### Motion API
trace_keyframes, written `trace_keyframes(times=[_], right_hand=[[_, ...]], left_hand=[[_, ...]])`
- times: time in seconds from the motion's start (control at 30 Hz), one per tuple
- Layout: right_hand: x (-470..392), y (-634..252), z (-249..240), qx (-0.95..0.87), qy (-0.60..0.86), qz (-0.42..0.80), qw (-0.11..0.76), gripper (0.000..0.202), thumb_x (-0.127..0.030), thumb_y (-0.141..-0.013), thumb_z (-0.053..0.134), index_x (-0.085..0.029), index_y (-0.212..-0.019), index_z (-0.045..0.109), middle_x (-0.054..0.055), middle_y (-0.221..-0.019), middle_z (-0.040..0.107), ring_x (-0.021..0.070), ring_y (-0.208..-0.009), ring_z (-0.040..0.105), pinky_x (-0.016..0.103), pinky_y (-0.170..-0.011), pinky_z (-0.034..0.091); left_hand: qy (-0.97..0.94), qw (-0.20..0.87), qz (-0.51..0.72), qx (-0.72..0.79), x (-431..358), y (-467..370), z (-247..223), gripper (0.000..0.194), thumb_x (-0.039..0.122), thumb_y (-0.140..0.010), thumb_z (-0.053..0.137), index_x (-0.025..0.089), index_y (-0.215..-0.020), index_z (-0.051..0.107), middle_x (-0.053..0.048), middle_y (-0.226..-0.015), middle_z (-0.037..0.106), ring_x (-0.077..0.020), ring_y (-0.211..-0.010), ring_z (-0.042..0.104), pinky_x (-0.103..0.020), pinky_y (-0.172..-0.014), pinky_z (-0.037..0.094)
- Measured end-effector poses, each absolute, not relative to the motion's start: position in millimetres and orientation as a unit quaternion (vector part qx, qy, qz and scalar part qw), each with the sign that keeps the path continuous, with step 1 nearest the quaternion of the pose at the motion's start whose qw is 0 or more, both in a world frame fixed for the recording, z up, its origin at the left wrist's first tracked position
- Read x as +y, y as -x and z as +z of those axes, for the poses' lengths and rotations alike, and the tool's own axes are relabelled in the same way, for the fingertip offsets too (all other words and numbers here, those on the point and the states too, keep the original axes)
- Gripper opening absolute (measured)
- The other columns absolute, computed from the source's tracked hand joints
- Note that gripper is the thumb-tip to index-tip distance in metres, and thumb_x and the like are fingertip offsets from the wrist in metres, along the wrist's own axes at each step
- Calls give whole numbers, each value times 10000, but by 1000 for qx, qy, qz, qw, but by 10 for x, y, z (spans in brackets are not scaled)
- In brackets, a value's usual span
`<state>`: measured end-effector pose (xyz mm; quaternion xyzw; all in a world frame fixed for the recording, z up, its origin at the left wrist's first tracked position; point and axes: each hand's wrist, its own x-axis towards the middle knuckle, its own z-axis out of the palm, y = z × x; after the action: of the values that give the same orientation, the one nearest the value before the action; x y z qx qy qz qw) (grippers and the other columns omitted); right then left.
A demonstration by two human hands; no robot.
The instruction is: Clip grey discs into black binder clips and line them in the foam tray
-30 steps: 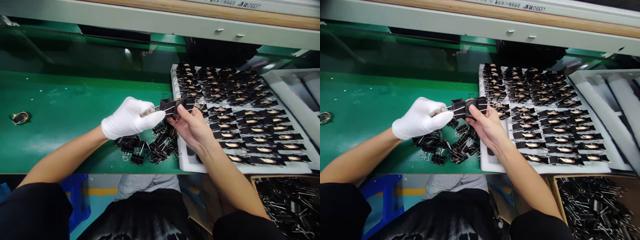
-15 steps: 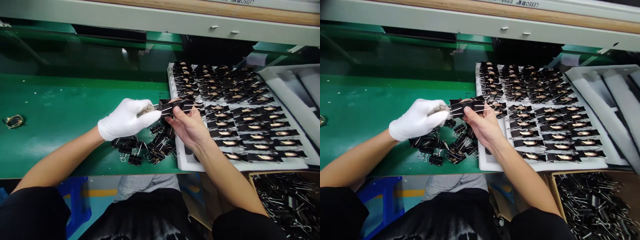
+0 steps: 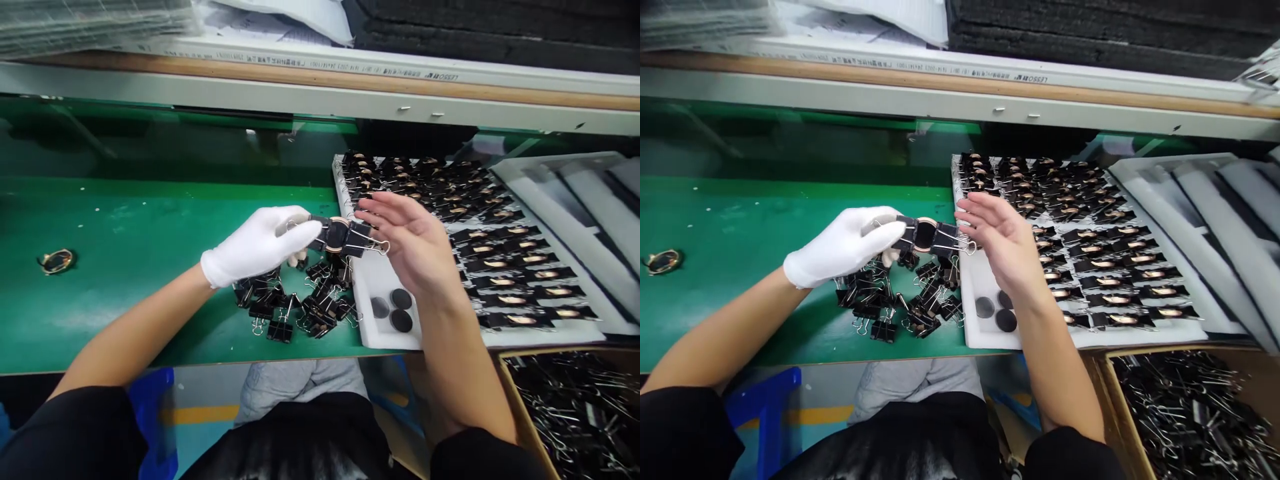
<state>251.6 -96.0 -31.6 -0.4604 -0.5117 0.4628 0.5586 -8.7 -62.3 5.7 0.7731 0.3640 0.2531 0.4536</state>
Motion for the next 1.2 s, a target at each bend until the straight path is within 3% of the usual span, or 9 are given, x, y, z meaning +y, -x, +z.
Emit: trace_keyframes(times=[0.1, 0.2, 0.3, 0.4, 0.63, 0.8, 1.2], right_hand=[[-1074, -2474, -161, -557, 453, 457, 525, 285, -425, -984, 704, -333, -1251, 749, 42, -1328, 772, 243, -1234, 734, 436, -1045, 613], [-1172, -2453, 4, -701, 458, 378, 395, 371, -415, -937, 776, -272, -1280, 761, 72, -1315, 780, 269, -1214, 733, 434, -1042, 600], [-1174, -2621, 173, -779, 456, 319, 290, 277, -333, -922, 777, -236, -1180, 801, 64, -1172, 820, 259, -1068, 763, 405, -967, 605], [-1123, -2961, 291, -793, 486, 264, 257, 213, -313, -919, 753, -248, -1119, 793, 53, -1104, 822, 260, -1027, 761, 408, -938, 594], [-1088, -3416, -93, -826, 501, 170, 196, 115, -318, -926, 704, -232, -994, 741, 58, -992, 804, 239, -932, 751, 405, -863, 555], [-1178, -3374, -466, -824, 527, 79, 192, 93, -259, -985, 648, -242, -1046, 717, 38, -1077, 806, 256, -1049, 751, 500, -1044, 407], [-1208, -3351, -589, -821, 526, 33, 219, 79, -258, -1023, 673, -259, -1087, 720, 26, -1121, 810, 238, -1052, 762, 410, -929, 365]], left_hand=[[-814, 373, 242, 373, -653, 81, 47, 385, 500, -1032, 521, 174, -867, 641, 6, -706, 674, -138, -629, 624, -269, -617, 466], [-843, 325, 218, 370, -705, 75, 24, 373, 506, -1030, 524, 182, -935, 682, 16, -748, 667, -132, -644, 585, -276, -624, 431], [-863, 335, 178, 334, -730, 85, 18, 410, 530, -1032, 544, 205, -1237, 685, 20, -860, 715, -137, -715, 619, -270, -679, 463], [-859, 344, 173, 337, -701, 112, 36, 505, 525, -1068, 478, 212, -1452, 579, -2, -990, 759, -152, -817, 674, -279, -771, 512], [-846, 316, 216, 370, -604, 196, 68, 457, 539, -1079, 457, 223, -1304, 698, -31, -1104, 786, -158, -867, 710, -286, -812, 539], [-855, 305, 207, 365, -601, 181, 63, 431, 501, -1076, 470, 221, -1258, 742, -25, -1029, 795, -168, -867, 719, -294, -835, 546], [-864, 304, 185, 357, -587, 180, 27, 429, 513, -1076, 469, 245, -1248, 757, -2, -1063, 802, -162, -866, 722, -281, -796, 527]])
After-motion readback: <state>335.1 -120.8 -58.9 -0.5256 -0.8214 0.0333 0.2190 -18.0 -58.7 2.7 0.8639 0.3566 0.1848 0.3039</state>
